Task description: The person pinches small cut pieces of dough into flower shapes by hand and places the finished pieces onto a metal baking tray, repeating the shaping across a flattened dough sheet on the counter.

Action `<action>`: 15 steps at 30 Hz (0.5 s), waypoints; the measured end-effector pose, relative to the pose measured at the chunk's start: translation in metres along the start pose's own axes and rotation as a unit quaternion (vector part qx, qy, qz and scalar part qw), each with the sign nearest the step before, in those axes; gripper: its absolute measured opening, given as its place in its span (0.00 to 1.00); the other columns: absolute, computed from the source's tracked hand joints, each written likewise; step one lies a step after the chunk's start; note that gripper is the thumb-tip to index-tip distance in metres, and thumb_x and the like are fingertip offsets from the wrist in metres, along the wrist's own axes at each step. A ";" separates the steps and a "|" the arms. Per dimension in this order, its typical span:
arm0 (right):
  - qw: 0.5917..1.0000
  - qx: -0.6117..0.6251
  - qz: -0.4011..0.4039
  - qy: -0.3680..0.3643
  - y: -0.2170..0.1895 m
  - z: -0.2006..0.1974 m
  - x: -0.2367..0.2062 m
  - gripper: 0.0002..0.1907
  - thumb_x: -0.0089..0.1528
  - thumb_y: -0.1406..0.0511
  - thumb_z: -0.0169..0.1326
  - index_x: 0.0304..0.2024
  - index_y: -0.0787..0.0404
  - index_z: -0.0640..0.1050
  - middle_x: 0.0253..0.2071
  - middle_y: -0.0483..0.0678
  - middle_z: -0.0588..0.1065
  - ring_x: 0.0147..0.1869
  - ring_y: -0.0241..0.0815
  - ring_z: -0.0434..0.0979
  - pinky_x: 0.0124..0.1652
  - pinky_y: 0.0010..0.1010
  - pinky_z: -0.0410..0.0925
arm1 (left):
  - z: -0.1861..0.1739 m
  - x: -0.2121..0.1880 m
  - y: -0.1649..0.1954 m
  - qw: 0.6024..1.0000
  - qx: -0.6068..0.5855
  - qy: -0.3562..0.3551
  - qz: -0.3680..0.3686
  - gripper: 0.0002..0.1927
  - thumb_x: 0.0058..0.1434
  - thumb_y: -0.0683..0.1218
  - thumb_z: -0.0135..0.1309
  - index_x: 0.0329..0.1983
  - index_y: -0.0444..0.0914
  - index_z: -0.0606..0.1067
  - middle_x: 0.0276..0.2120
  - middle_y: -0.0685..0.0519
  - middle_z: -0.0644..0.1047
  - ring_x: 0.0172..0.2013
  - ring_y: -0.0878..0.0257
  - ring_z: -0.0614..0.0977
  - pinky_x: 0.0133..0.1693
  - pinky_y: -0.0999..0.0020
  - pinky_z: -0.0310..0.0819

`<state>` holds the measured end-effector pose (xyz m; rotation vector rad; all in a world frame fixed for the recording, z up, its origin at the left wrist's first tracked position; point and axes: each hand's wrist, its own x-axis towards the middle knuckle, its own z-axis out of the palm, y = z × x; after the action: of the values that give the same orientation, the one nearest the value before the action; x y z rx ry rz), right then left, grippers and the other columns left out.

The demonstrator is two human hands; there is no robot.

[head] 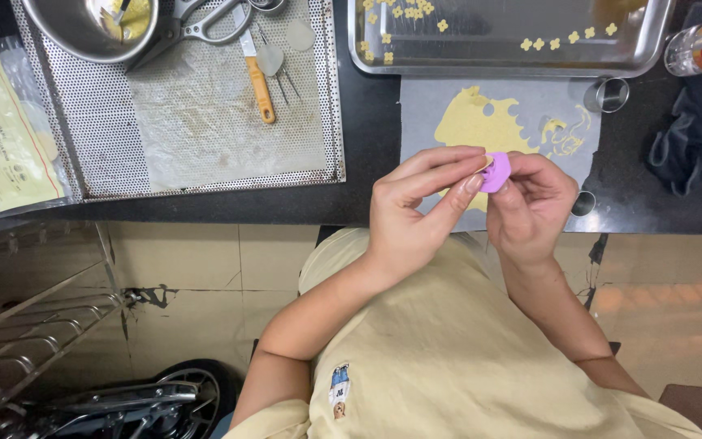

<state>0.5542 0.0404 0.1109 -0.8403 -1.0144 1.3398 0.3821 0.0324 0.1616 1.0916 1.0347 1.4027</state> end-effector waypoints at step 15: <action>1.000 -0.026 0.006 -0.007 -0.003 -0.005 0.003 0.08 0.70 0.69 0.60 0.47 0.69 0.76 0.42 0.53 0.79 0.40 0.33 0.77 0.42 0.20 0.70 | -0.006 0.010 0.016 0.915 0.309 -0.012 0.259 0.15 0.69 0.40 0.61 0.57 0.34 0.76 0.51 0.44 0.78 0.46 0.54 0.84 0.48 0.66 0.82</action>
<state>0.5597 0.0434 0.1121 -0.8781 -1.0616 1.3361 0.3725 0.0410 0.1767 1.9560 1.2698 1.4918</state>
